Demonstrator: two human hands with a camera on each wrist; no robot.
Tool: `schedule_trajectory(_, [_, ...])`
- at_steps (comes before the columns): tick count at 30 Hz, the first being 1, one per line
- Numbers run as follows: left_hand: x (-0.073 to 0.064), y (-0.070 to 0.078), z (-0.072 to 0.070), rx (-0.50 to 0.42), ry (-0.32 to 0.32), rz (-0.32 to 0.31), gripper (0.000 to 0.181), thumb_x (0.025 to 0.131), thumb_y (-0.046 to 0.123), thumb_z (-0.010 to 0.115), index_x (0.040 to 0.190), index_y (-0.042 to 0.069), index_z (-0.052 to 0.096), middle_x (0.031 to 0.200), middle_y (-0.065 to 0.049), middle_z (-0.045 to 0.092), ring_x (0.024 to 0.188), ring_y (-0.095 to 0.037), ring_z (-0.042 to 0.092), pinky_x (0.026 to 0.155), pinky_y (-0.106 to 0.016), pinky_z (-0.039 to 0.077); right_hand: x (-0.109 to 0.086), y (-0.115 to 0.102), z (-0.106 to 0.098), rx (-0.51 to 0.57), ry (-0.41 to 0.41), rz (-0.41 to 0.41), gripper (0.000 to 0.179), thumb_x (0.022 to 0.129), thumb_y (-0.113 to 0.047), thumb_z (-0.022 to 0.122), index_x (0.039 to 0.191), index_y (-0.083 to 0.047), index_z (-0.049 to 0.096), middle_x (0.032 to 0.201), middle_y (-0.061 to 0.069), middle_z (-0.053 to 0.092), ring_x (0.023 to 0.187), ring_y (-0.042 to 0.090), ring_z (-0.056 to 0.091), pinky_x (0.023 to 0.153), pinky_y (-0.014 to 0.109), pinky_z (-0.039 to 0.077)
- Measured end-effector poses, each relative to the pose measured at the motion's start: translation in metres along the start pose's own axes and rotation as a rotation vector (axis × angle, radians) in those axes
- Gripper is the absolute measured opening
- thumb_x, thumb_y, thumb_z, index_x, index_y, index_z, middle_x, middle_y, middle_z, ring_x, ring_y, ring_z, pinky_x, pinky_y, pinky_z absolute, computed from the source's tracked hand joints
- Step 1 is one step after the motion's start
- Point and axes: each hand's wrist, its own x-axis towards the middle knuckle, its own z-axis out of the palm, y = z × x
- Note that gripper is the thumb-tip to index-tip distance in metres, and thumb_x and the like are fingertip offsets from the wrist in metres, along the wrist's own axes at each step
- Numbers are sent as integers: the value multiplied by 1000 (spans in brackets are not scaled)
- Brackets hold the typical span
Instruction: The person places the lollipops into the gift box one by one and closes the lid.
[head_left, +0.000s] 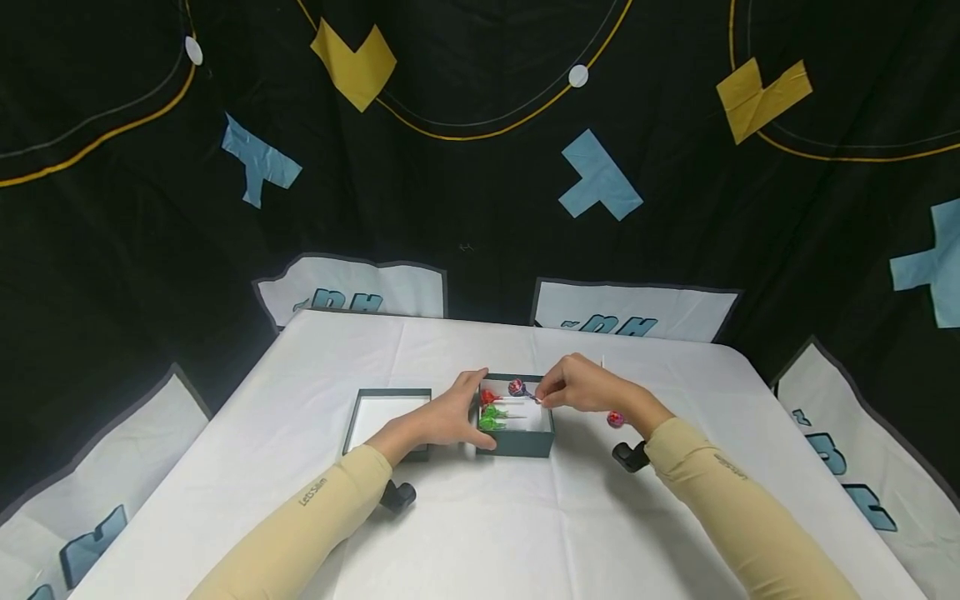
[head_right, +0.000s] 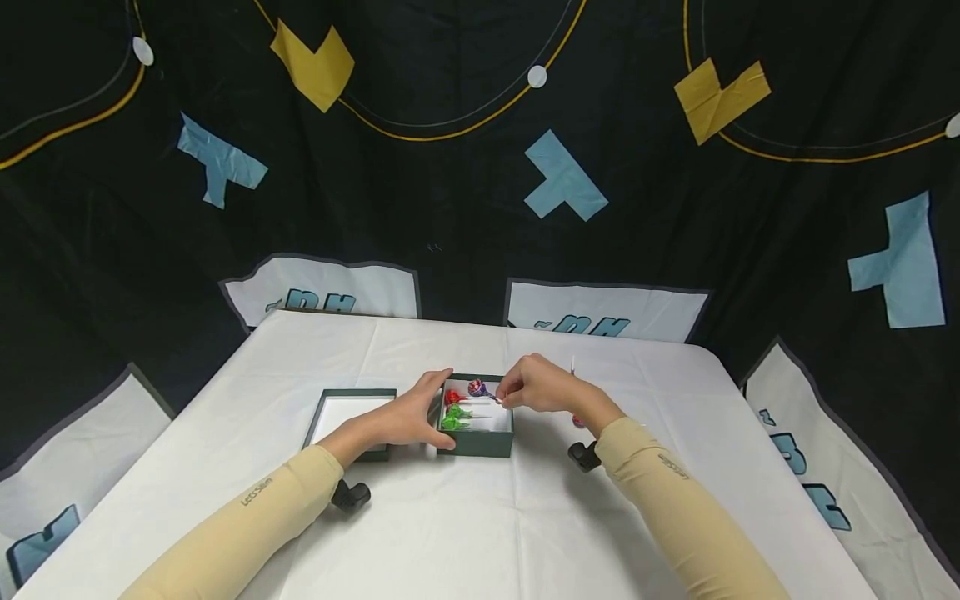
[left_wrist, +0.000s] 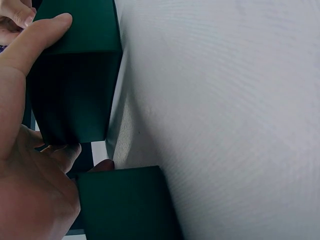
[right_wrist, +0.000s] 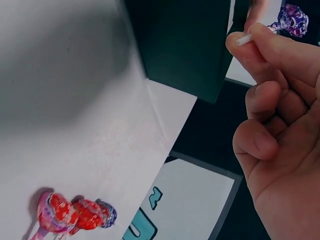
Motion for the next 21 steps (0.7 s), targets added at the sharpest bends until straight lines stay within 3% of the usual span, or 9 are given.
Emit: schedule_trajectory(21, [-1, 0, 0, 4, -3, -1, 125, 71, 50, 87, 163, 13, 11, 163, -8, 21, 142, -25, 39, 118, -50, 35, 20, -19, 22, -59, -123, -16, 8, 85, -7, 80, 92, -10, 82, 82, -6, 75, 74, 12, 60, 73, 27, 56])
